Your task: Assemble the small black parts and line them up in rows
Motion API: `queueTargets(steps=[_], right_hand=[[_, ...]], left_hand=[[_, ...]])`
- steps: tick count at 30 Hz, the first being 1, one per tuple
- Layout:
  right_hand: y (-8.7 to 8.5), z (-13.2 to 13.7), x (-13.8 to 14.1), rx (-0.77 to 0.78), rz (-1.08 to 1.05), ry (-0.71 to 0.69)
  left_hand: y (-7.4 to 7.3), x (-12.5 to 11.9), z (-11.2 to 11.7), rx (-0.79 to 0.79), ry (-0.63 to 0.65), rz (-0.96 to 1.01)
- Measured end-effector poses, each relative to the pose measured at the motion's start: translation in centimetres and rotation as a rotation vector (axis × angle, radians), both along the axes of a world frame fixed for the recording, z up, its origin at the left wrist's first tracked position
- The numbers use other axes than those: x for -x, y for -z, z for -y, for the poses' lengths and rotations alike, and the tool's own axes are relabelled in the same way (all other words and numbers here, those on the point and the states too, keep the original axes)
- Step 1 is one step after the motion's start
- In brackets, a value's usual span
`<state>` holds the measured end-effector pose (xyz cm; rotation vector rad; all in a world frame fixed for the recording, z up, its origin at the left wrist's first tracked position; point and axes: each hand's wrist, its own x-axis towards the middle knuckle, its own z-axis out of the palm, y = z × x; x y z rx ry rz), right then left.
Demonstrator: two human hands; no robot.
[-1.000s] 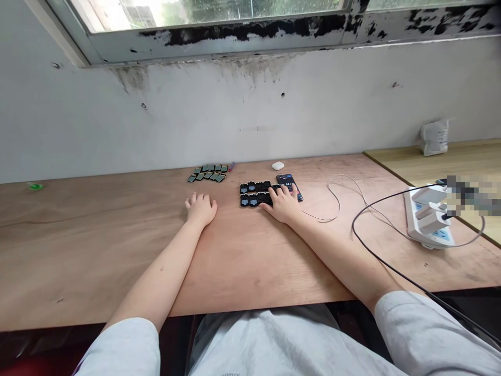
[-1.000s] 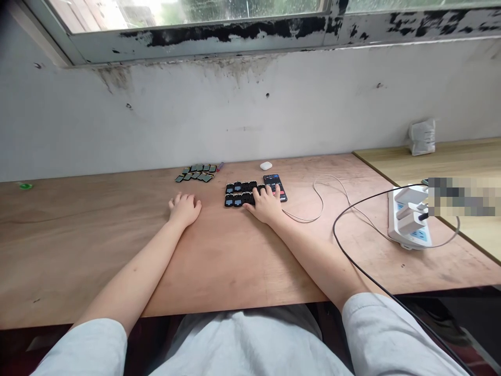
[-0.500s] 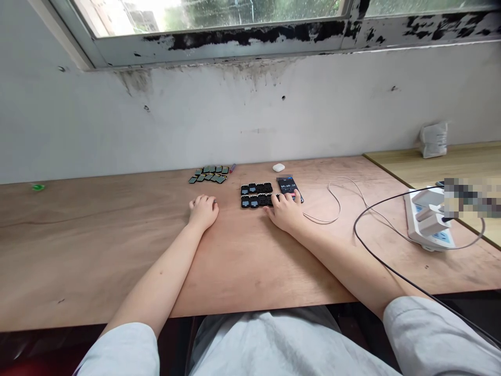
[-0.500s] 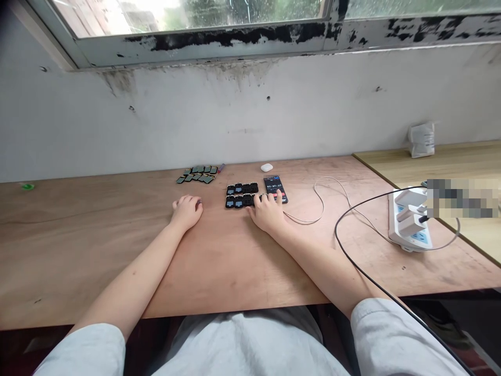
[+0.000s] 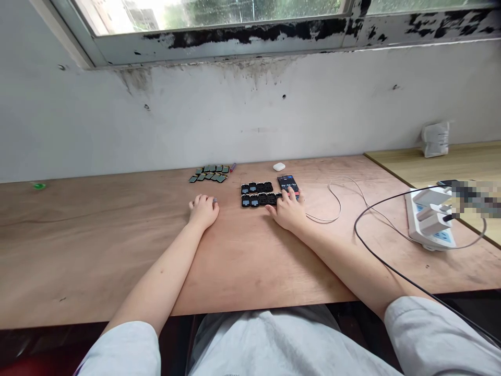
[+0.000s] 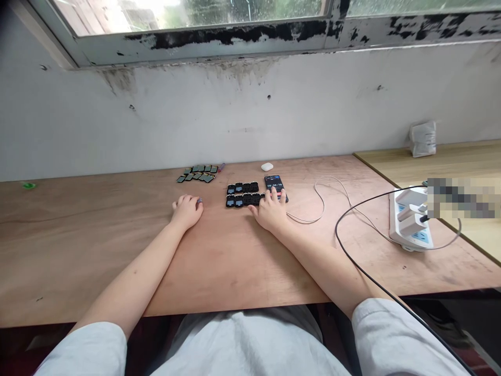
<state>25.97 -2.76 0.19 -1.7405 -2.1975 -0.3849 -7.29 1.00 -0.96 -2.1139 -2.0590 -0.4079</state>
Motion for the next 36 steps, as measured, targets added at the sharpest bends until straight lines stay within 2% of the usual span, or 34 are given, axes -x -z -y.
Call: queueTargets(steps=[6,13,17,21,25,28,31,36], right_hand=[[0.2,-0.3,0.0,0.045,-0.032,0.007],[-1.2,0.5,0.3,-0.063,-0.035,0.018],[-1.4,0.7,0.4,-0.048,-0.026,-0.021],[-1.2,0.8,0.4,-0.016,-0.036,-0.195],[-1.6,1.2,0.5,0.145,-0.034,-0.551],[-1.8,1.6,0.7,0.241,-0.078,-0.761],[-1.4,1.6,0.7,0.239,-0.133,-0.853],[-0.5,0.9,0.7,0.231,-0.179,-0.857]], left_hand=[[0.1,0.2,0.0,0.01,0.044,0.008],[-0.7,-0.3,0.5,0.003,0.141,0.038],[-0.7,-0.5,0.5,-0.012,0.19,0.048],[-0.3,-0.4,0.1,-0.037,0.268,0.143],[-0.1,0.0,-0.1,-0.068,0.377,0.339],[-0.3,-0.5,0.5,-0.108,0.356,0.484],[-0.6,-2.3,1.8,-0.096,0.371,0.674],[-0.7,-6.3,4.4,0.055,0.511,0.848]])
